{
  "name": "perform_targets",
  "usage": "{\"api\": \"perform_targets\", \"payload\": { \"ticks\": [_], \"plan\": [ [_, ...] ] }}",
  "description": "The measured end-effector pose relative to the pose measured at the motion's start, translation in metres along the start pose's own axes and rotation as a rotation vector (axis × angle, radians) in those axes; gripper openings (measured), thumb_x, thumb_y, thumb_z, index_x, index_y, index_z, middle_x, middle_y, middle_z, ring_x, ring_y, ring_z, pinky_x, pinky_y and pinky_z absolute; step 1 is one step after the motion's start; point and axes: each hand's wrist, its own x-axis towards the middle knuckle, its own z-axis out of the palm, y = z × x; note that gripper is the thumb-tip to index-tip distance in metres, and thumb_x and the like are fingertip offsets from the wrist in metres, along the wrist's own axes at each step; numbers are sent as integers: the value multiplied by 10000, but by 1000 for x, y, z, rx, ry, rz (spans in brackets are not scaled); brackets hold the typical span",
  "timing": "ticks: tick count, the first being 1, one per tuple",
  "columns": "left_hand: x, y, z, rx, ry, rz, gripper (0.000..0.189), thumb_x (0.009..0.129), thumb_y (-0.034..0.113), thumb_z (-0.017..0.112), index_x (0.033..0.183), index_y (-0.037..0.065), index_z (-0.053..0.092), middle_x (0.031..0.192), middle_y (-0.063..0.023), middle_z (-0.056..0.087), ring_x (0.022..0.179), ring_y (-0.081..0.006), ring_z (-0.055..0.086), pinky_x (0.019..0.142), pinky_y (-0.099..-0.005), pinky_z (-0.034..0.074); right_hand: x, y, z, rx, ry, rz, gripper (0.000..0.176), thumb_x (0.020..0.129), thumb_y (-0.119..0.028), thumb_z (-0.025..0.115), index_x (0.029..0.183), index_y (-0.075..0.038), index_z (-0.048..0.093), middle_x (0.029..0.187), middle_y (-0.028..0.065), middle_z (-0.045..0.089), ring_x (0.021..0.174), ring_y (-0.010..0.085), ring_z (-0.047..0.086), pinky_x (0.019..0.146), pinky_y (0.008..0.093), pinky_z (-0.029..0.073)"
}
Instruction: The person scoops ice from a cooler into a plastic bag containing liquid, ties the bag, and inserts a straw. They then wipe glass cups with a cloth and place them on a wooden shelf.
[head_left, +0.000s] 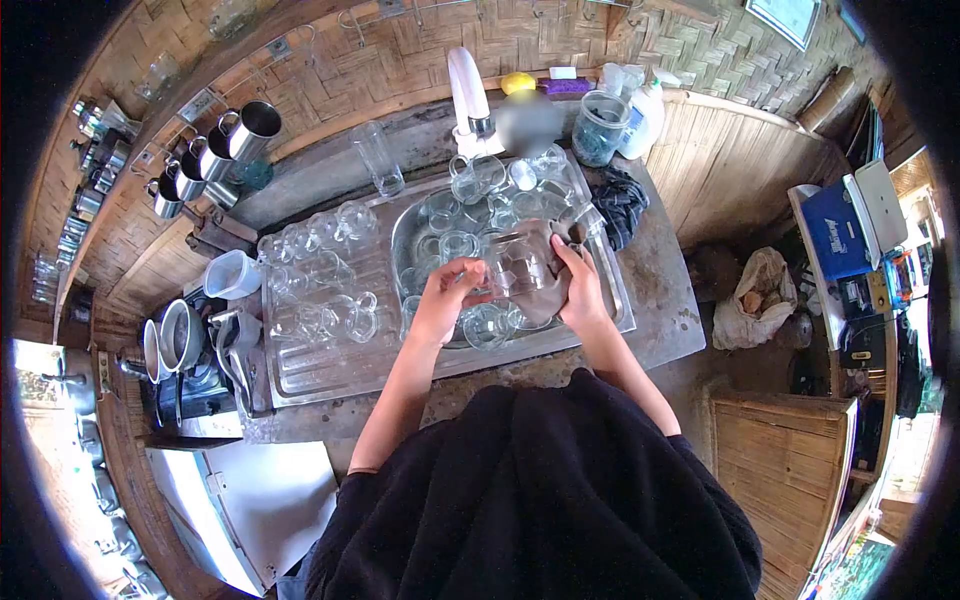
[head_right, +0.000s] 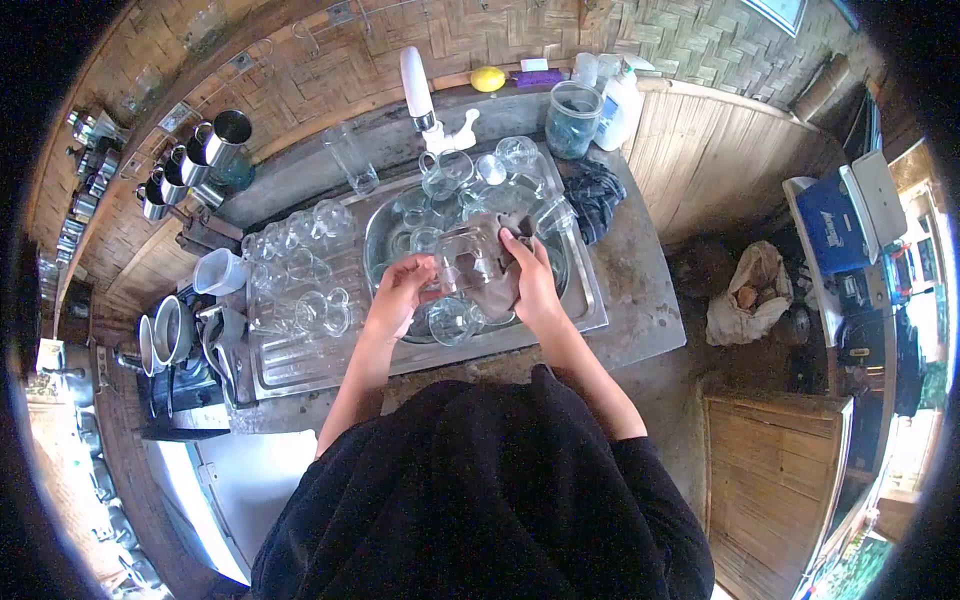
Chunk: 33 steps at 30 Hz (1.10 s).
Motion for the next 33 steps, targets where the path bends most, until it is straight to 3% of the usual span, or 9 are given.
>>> {"api": "perform_targets", "payload": {
  "ticks": [4,7,10,18,22,25,27,30,33],
  "plan": [
    [7,-9,-3,-214,-113,-37,246,918,269,597,779,67,580,726,31,523,573,-58,443,525,-221,407,-3,0,-5,82,-13,75,298,926,-256,524,1150,-63,564,1080,79,634,977,222,617,877,397,488],
    [13,-17,-2,-220,-120,-62,266,923,283,590,748,84,564,667,43,475,521,-42,367,469,-207,284,-11,0,2,155,19,203,305,930,-280,507,1145,-72,567,1079,79,636,972,232,619,882,406,487],
    [12,-20,5,-269,-110,-98,280,928,290,581,736,88,560,621,48,454,494,-40,356,455,-201,270,-8,10,-6,262,-112,237,332,930,-312,509,1133,-58,573,1074,94,643,976,238,616,904,404,473],
    [14,3,23,207,-11,62,245,922,260,591,778,62,578,641,23,509,507,-46,416,443,-204,299,-7,-7,-12,44,43,-25,245,902,-221,571,1089,-62,577,1027,74,642,927,205,631,810,369,519],
    [18,3,41,113,-65,129,323,929,284,580,703,55,565,588,1,526,460,-51,407,425,-197,292,-6,-11,-24,218,-30,167,277,924,-268,520,1105,-66,578,1031,82,651,931,226,632,844,389,506],
    [26,-14,41,15,-98,-39,318,926,288,584,718,48,574,583,-10,538,459,-51,419,421,-196,306,-3,-3,-43,244,-13,217,302,933,-297,492,1103,-65,586,1048,86,651,938,238,632,859,405,501],
    [29,-18,44,49,-142,-34,314,924,289,587,727,45,578,584,-14,543,456,-53,425,418,-199,315,-11,-8,-43,258,-34,227,281,929,-280,507,1089,-62,587,1033,87,651,913,231,636,850,387,505],
    [34,-18,55,187,-130,4,294,922,263,594,737,35,583,590,-18,551,456,-55,443,417,-203,333,-10,-15,-58,119,117,125,259,922,-246,530,1084,-52,584,1003,87,653,905,217,638,835,366,512],
    [41,-23,67,417,-151,72,270,930,238,580,775,17,590,600,-27,559,472,-61,474,432,-209,363,-19,-28,-73,-53,294,-165,238,897,-210,586,1058,-34,596,941,61,652,830,173,628,728,324,513]
  ]
}}
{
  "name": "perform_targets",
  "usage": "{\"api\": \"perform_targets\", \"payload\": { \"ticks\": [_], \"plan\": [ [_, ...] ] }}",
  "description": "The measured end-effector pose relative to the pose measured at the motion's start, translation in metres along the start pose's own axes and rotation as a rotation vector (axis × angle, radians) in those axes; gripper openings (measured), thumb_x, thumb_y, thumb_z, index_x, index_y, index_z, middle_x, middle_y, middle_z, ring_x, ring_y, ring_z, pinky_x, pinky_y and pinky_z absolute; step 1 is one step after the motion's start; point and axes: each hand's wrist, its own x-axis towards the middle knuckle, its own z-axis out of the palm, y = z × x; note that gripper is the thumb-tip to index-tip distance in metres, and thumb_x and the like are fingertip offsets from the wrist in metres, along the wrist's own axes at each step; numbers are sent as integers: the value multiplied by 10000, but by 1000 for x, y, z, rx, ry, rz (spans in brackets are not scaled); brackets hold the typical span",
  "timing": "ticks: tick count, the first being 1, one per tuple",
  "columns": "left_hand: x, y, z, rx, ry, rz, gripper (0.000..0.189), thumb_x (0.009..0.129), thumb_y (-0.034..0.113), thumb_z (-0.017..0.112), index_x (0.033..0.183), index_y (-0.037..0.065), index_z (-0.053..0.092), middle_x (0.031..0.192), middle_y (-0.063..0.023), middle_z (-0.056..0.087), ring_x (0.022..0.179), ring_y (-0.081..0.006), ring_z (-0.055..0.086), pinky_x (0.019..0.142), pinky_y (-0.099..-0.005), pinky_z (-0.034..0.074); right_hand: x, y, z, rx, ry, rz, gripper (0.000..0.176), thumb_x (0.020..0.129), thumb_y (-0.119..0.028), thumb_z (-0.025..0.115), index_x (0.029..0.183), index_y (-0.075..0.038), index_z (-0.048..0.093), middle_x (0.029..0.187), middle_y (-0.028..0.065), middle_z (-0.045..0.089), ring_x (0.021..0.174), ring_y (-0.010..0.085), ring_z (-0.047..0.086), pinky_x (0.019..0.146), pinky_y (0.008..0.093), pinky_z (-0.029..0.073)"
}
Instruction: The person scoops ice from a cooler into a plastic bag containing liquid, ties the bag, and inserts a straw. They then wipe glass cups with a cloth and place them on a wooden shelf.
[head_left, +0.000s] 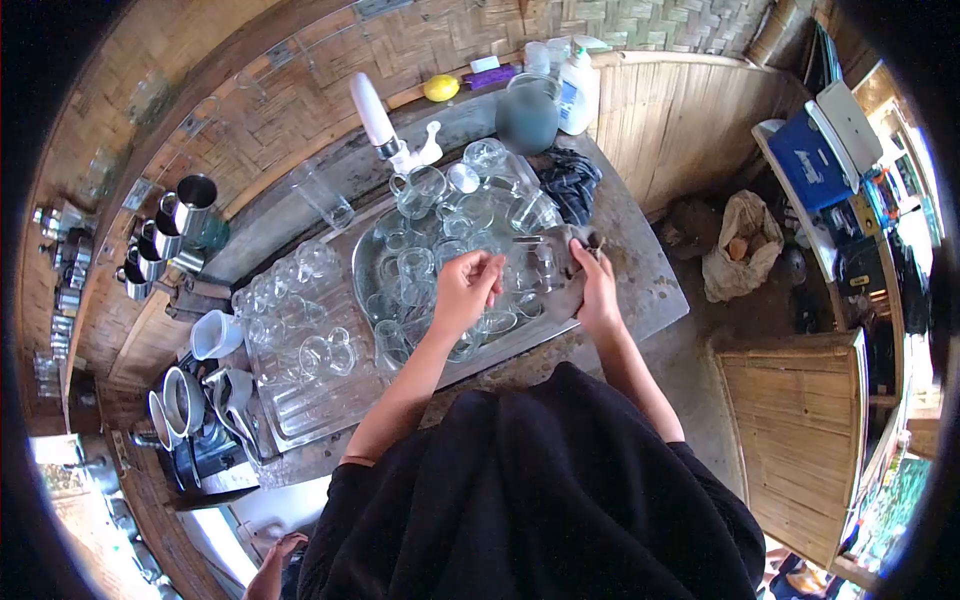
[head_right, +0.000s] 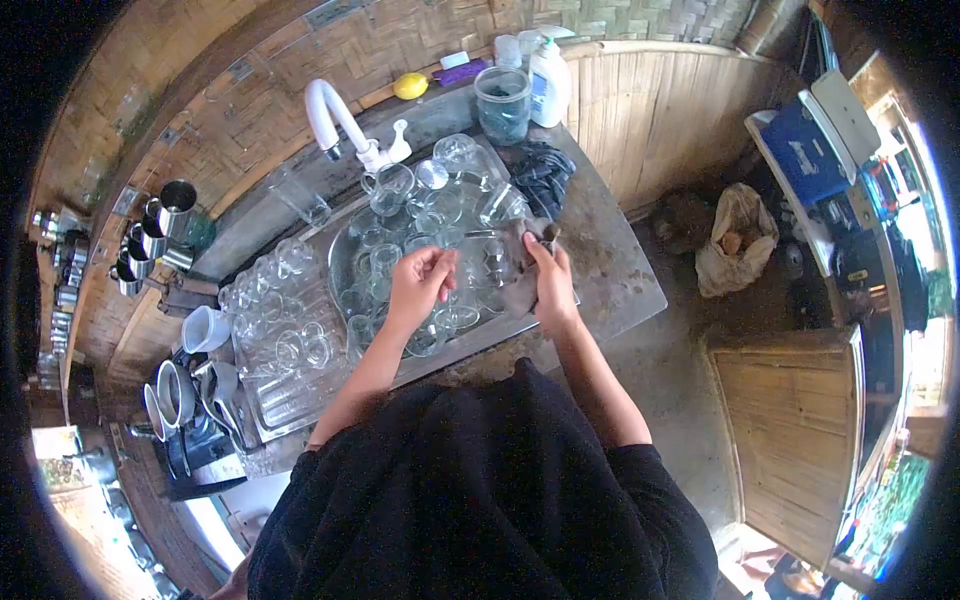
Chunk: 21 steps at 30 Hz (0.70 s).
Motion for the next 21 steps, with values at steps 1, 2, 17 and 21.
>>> {"api": "perform_targets", "payload": {
  "ticks": [1,2,17,21],
  "plan": [
    [2,2,5,85,-18,25,264,934,233,572,793,10,592,604,-31,562,480,-64,487,439,-211,375,2,-4,-10,-72,57,-106,238,892,-209,596,1052,-32,599,930,53,651,815,164,623,707,317,509],
    [1,5,11,186,-21,28,247,934,198,569,794,-5,588,607,-28,572,478,-57,499,446,-213,399,7,-8,-22,-12,42,-113,237,882,-209,615,1040,-33,606,911,31,640,789,136,600,678,287,484],
    [-7,5,31,170,-128,34,223,925,182,581,809,-9,581,628,-21,573,507,-59,533,457,-217,433,11,8,-80,-1966,398,-727,383,866,-370,587,1124,-88,592,1195,176,560,1172,326,484,1008,430,339],
    [-22,16,10,142,2,38,213,925,175,579,816,-7,582,639,-26,582,516,-63,536,470,-219,432,5,-5,-37,-1250,-55,-634,372,937,-350,504,1185,-88,598,1253,145,540,1245,315,432,1062,390,280]
  ]
}}
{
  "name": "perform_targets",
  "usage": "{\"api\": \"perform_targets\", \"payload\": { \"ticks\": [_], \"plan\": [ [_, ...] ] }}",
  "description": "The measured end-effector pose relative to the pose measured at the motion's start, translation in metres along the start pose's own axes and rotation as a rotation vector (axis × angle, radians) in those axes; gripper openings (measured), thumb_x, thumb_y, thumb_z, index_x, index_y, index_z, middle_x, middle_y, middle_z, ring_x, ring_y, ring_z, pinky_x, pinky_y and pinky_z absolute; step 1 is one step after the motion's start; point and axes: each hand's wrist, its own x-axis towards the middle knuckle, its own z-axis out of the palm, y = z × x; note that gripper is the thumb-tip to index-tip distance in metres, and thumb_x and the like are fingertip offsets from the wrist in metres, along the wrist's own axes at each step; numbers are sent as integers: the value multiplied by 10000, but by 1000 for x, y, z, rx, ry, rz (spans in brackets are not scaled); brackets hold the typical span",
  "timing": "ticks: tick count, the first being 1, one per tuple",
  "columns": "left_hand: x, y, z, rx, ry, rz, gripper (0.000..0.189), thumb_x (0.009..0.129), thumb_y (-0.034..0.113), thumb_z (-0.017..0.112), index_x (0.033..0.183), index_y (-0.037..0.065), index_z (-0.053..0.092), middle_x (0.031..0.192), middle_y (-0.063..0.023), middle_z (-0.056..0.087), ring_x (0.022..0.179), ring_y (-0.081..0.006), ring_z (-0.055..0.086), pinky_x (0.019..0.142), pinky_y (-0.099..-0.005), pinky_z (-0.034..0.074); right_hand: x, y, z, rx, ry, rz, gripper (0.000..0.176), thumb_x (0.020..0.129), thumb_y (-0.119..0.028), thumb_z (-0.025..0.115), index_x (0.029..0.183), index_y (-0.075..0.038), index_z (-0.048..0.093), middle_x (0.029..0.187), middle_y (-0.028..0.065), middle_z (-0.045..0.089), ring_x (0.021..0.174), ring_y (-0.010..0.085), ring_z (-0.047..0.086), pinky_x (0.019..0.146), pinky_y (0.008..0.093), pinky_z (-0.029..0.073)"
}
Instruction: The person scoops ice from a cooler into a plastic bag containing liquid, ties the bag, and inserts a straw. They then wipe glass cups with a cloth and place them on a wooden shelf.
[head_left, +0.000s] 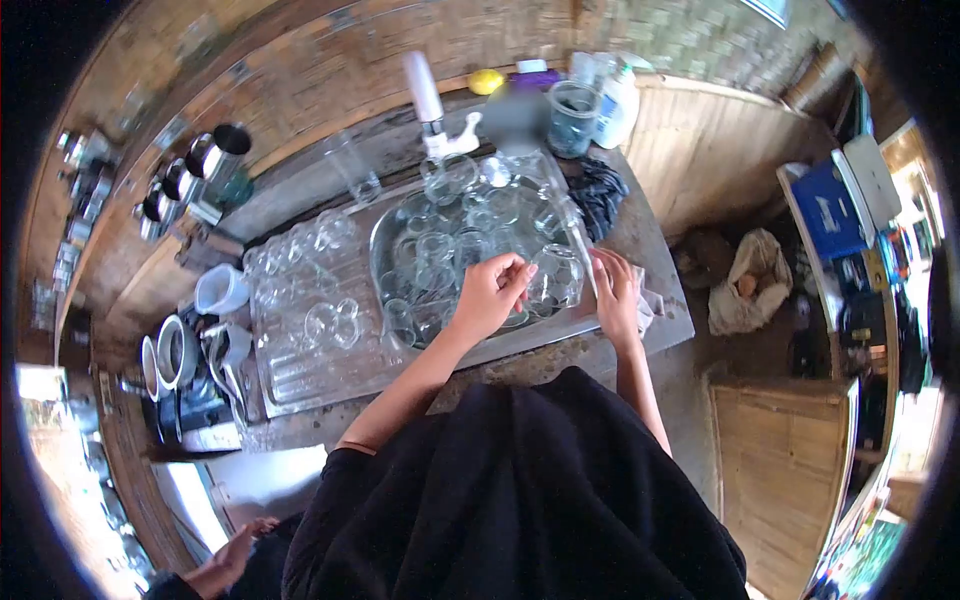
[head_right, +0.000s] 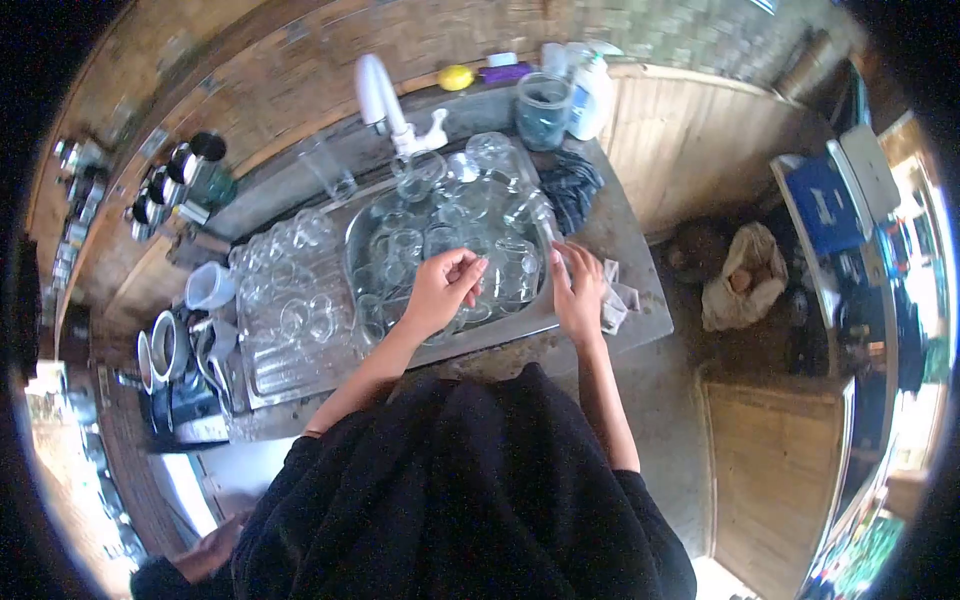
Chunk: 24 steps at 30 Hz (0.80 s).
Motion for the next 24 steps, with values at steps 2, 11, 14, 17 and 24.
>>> {"api": "perform_targets", "payload": {
  "ticks": [2,11,14,17,24],
  "plan": [
    [-12,3,-14,-3,75,12,207,925,172,579,823,-8,584,644,-28,587,522,-66,538,479,-219,431,0,-24,15,552,-212,51,404,949,-289,517,1270,-44,531,1239,126,549,1156,221,492,984,337,353],
    [-93,13,-77,40,420,56,175,922,144,579,841,-10,594,631,-16,565,532,-57,518,485,-211,405,-12,-114,65,512,-562,-223,679,765,-246,757,1311,28,460,1129,92,609,983,132,541,736,260,416],
    [-116,15,-90,92,519,55,168,916,136,587,836,-11,594,627,-12,558,534,-52,513,482,-207,396,-22,-134,83,546,-607,-275,704,750,-239,770,1325,9,447,1111,86,633,984,136,559,719,267,414],
    [-139,18,-102,114,567,72,165,911,131,594,835,-15,591,623,-11,552,532,-51,506,481,-211,395,-32,-147,100,574,-654,-293,704,750,-230,770,1328,-4,439,1105,84,638,1001,135,562,716,263,411],
    [-183,13,-148,196,564,67,156,893,119,618,838,-22,581,627,-21,547,535,-63,510,488,-232,409,-57,-189,139,573,-769,-250,718,733,-221,780,1336,-46,431,1102,68,629,993,138,559,743,273,407]
  ]
}}
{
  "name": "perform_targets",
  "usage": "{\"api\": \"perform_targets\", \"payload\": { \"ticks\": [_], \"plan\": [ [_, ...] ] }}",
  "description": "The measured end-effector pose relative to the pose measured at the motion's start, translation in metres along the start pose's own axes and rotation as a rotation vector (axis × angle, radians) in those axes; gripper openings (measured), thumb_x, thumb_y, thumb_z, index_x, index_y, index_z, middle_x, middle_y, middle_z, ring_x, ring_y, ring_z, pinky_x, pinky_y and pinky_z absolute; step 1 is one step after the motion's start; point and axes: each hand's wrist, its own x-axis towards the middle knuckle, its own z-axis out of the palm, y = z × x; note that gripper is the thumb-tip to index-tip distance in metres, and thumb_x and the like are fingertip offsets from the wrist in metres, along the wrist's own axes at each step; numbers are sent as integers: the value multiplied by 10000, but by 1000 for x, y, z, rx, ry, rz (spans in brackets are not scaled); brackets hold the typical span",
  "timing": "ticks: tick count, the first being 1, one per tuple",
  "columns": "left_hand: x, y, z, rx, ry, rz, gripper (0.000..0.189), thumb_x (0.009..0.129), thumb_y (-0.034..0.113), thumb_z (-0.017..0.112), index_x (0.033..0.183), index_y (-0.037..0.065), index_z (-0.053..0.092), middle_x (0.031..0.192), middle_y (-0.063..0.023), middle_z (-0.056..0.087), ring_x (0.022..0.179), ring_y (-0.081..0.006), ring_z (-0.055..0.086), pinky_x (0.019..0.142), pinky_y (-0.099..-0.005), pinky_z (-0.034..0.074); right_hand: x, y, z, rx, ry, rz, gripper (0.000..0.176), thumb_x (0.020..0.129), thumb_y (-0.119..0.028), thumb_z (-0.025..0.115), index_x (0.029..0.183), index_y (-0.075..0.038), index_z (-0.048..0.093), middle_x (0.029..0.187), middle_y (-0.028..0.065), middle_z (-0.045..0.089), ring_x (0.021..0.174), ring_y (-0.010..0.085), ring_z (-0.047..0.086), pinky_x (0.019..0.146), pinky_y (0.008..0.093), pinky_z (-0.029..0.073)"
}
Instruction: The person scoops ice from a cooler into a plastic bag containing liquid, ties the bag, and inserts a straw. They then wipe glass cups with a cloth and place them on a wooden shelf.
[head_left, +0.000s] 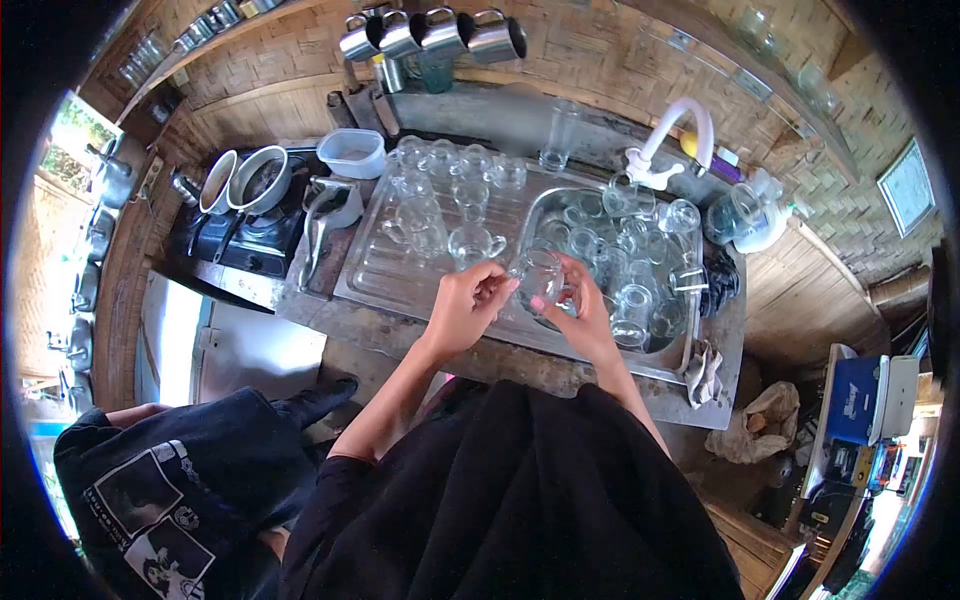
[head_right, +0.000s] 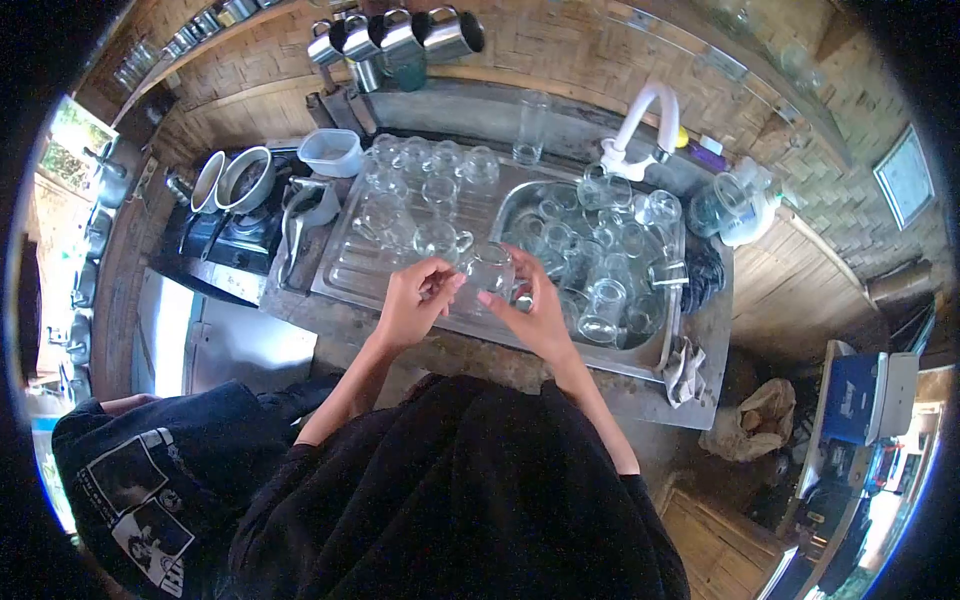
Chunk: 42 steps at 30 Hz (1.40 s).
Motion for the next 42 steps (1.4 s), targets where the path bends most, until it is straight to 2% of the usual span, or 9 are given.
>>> {"api": "perform_targets", "payload": {
  "ticks": [8,11,15,18,23,28,35,39,42],
  "plan": [
    [17,-9,-79,168,10,168,151,848,102,662,824,-24,584,657,-62,567,553,-115,530,518,-266,420,50,-41,52,-124,-149,-100,774,713,-228,788,1374,-114,403,1132,77,583,999,172,541,752,295,415],
    [29,-10,-104,214,29,252,153,822,96,680,818,-19,578,674,-94,578,558,-167,560,529,-281,439,74,-66,63,-275,-243,-83,718,731,-177,774,1349,-85,420,1240,68,540,1092,154,502,804,293,405],
    [50,-19,-130,226,39,266,151,818,96,682,835,-14,580,694,-99,584,571,-181,576,544,-284,458,111,-69,77,-342,-260,-130,688,702,-205,788,1291,-81,455,1230,104,547,1147,234,513,993,361,370],
    [72,-33,-141,143,108,286,143,821,91,677,862,-12,587,726,-89,593,573,-184,582,553,-281,471,138,-71,87,-456,-192,-107,682,686,-198,792,1261,-82,444,1198,124,555,1106,264,542,957,364,402],
    [115,-57,-156,168,108,262,134,857,103,629,949,5,623,880,-120,627,777,-218,635,624,-305,503,190,-47,99,-598,-97,-159,669,696,-175,770,1229,-95,374,1179,152,554,1084,345,558,907,413,438],
    [148,-91,-160,165,73,177,140,873,124,613,965,22,637,913,-112,640,767,-219,632,641,-307,504,230,-18,107,-651,-108,-151,684,690,-140,735,1236,-140,322,1189,189,546,1062,402,554,832,463,466],
    [167,-164,-165,-57,-125,4,198,927,140,539,1017,-18,618,989,-75,657,843,-151,615,719,-293,496,255,31,115,-778,-213,-64,688,687,-148,725,1231,-139,304,1141,186,560,903,397,616,775,473,483],
    [158,-166,-165,-291,-199,-147,199,938,78,489,1066,-35,593,1027,-54,653,870,-134,605,763,-272,484,253,35,116,-830,-280,-12,700,686,-145,724,1242,-139,299,1114,184,564,886,385,624,772,467,489],
    [155,-174,-162,-299,32,-85,201,836,39,602,1034,13,623,888,-96,656,821,-185,636,715,-275,501,251,29,118,-869,-314,33,693,686,-136,722,1241,-128,307,1112,180,560,906,376,622,773,461,493]
  ]
}}
